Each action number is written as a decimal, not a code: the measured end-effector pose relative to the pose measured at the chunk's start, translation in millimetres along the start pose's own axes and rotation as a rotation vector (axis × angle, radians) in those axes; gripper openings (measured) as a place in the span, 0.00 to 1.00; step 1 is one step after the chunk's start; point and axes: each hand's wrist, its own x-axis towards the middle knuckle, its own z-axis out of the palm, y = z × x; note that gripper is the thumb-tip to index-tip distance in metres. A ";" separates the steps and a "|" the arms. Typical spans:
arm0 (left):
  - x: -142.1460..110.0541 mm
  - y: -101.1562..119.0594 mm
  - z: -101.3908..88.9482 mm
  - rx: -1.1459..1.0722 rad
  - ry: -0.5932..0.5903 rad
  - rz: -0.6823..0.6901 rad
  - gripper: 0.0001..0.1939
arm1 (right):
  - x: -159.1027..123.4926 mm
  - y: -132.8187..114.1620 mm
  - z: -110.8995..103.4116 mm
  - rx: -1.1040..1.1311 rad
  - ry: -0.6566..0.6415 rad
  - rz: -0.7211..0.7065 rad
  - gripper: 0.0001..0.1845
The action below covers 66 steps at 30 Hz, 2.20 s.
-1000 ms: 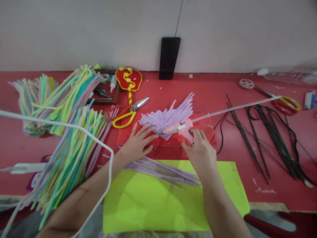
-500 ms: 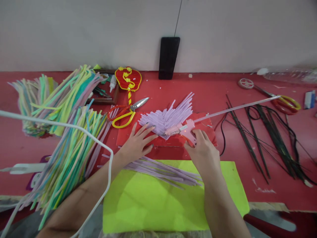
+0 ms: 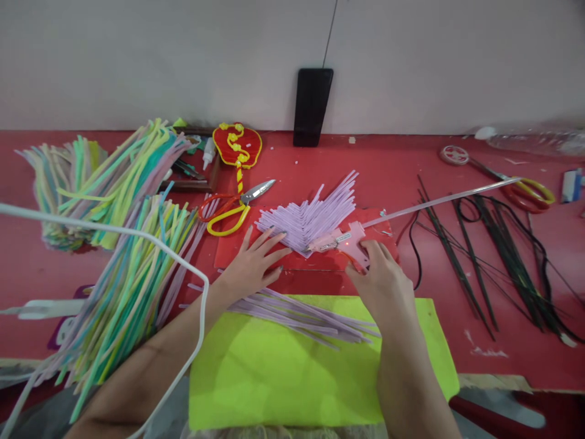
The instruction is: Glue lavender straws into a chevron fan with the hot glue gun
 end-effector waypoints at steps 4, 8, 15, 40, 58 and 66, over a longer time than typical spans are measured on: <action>0.3 0.1 -0.1 0.000 0.001 -0.001 0.22 | 0.5 0.2 -1.2 -0.005 -0.006 0.002 0.13; 0.4 -0.7 0.8 -0.010 0.012 0.006 0.21 | 0.4 -0.1 -3.8 0.001 -0.024 0.008 0.14; -0.2 -1.0 0.9 -0.003 0.021 0.012 0.21 | 0.1 4.3 -5.9 0.026 -0.020 0.016 0.15; -0.6 3.5 0.4 -0.004 -0.002 0.039 0.23 | 40.4 34.3 31.5 0.218 0.435 0.023 0.18; -0.9 3.3 0.0 0.000 0.005 0.045 0.23 | 15.6 -21.0 62.2 0.349 0.088 -0.533 0.08; -1.1 2.2 -2.1 -0.020 0.000 0.055 0.22 | 14.2 -25.6 64.6 0.309 0.063 -0.514 0.10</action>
